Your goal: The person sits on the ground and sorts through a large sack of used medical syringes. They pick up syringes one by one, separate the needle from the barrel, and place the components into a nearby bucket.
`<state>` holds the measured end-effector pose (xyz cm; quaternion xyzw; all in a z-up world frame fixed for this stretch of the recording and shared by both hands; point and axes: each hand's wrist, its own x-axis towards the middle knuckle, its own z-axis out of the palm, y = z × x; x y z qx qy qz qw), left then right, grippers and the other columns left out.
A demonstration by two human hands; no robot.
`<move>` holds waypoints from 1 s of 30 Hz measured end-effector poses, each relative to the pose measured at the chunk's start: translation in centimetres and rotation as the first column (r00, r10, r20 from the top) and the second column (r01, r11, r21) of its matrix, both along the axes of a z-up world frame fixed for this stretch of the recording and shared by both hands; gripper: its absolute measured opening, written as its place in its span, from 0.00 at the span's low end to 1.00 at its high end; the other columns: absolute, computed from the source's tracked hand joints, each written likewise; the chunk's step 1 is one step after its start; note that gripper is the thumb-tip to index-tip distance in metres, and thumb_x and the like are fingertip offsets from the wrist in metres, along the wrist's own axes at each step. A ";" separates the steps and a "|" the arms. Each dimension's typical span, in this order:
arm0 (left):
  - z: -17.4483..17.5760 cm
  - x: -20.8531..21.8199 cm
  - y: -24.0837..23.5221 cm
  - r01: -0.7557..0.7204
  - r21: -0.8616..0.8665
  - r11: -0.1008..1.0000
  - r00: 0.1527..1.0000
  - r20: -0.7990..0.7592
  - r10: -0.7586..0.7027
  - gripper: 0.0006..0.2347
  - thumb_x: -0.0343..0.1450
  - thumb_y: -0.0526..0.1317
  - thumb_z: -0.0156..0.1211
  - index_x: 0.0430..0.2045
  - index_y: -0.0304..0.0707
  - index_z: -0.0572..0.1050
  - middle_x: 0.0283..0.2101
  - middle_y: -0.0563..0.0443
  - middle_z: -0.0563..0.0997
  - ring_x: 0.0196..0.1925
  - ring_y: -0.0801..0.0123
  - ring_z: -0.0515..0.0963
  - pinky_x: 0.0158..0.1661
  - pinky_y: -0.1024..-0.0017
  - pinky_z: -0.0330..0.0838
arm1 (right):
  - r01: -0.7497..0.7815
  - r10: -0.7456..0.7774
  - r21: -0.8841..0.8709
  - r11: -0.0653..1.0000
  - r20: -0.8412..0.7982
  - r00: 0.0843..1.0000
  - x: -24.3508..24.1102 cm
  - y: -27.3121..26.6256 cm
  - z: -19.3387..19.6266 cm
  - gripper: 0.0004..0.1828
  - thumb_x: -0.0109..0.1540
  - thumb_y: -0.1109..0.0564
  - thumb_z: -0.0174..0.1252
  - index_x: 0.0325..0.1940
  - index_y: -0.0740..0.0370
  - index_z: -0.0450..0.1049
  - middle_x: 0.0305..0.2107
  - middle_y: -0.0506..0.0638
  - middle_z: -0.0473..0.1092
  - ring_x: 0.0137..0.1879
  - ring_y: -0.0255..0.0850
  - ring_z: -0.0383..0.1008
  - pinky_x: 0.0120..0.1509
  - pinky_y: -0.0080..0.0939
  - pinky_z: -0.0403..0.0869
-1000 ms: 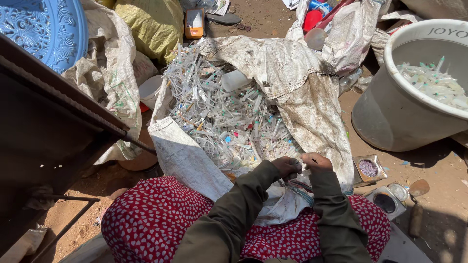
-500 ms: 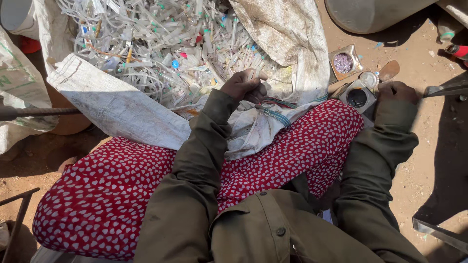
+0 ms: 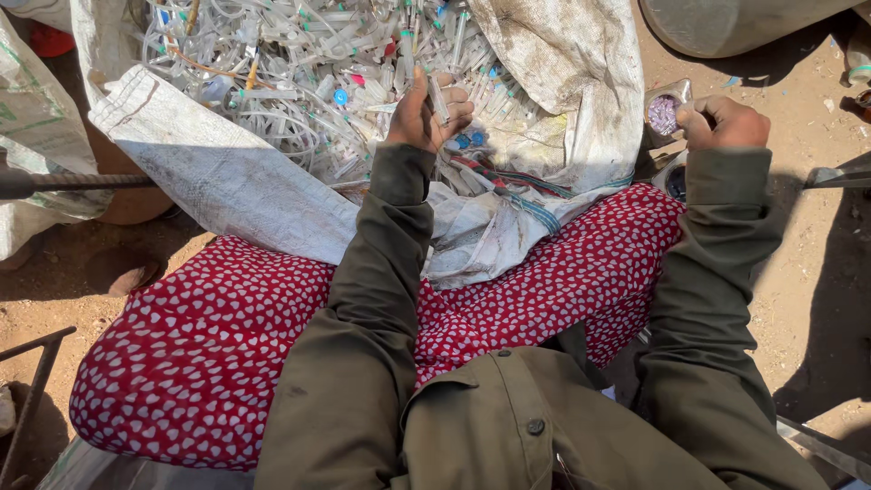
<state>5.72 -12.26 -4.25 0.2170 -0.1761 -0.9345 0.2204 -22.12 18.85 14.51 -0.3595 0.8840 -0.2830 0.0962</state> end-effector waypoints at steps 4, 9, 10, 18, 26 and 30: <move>-1.3 1.2 -2.3 -0.236 0.106 0.966 0.972 0.018 0.235 0.29 0.73 0.63 0.52 0.50 0.32 0.68 0.41 0.39 0.79 0.41 0.52 0.83 0.47 0.52 0.81 | -0.389 0.409 0.196 0.900 -0.075 0.909 4.8 -11.4 -5.1 0.08 0.66 0.53 0.63 0.42 0.61 0.81 0.30 0.65 0.73 0.38 0.63 0.73 0.45 0.56 0.71; -1.2 2.1 -2.5 -0.339 0.130 0.932 0.940 0.073 0.332 0.27 0.74 0.61 0.49 0.48 0.30 0.70 0.41 0.37 0.81 0.43 0.52 0.84 0.46 0.56 0.81 | -0.389 0.379 0.648 0.655 0.164 0.911 8.3 -21.5 -17.3 0.15 0.61 0.47 0.62 0.34 0.61 0.80 0.30 0.63 0.75 0.40 0.61 0.77 0.46 0.57 0.75; -1.2 2.2 -2.4 -0.347 0.131 0.929 0.938 0.063 0.342 0.27 0.74 0.60 0.49 0.48 0.30 0.70 0.41 0.37 0.82 0.43 0.52 0.84 0.46 0.57 0.80 | -0.354 0.334 0.593 0.723 0.149 0.931 8.7 -22.2 -19.3 0.18 0.62 0.43 0.63 0.36 0.62 0.80 0.32 0.65 0.75 0.42 0.62 0.77 0.47 0.57 0.75; -1.5 1.3 -1.8 -0.346 0.128 0.930 0.938 0.004 0.348 0.23 0.77 0.57 0.49 0.48 0.30 0.71 0.40 0.40 0.81 0.42 0.56 0.83 0.44 0.60 0.80 | -0.217 0.291 0.540 0.813 -0.055 0.955 10.8 -22.6 -25.7 0.29 0.62 0.38 0.64 0.50 0.67 0.76 0.48 0.67 0.73 0.54 0.63 0.74 0.56 0.57 0.73; -1.3 0.8 -1.8 -0.332 0.081 0.940 0.943 0.060 0.328 0.24 0.74 0.57 0.54 0.47 0.30 0.70 0.39 0.42 0.80 0.41 0.57 0.83 0.44 0.60 0.79 | -0.245 0.290 0.631 0.736 0.033 0.956 10.6 -21.0 -27.1 0.24 0.61 0.41 0.63 0.50 0.61 0.78 0.47 0.66 0.74 0.54 0.62 0.74 0.57 0.57 0.73; -3.2 0.4 -1.7 -0.300 0.047 0.953 0.952 0.083 0.295 0.22 0.74 0.55 0.57 0.46 0.31 0.71 0.38 0.43 0.81 0.39 0.59 0.82 0.41 0.63 0.80 | -0.231 0.253 0.614 0.755 0.052 0.966 10.8 -21.6 -25.4 0.19 0.62 0.44 0.60 0.48 0.59 0.80 0.45 0.66 0.75 0.53 0.62 0.75 0.59 0.57 0.73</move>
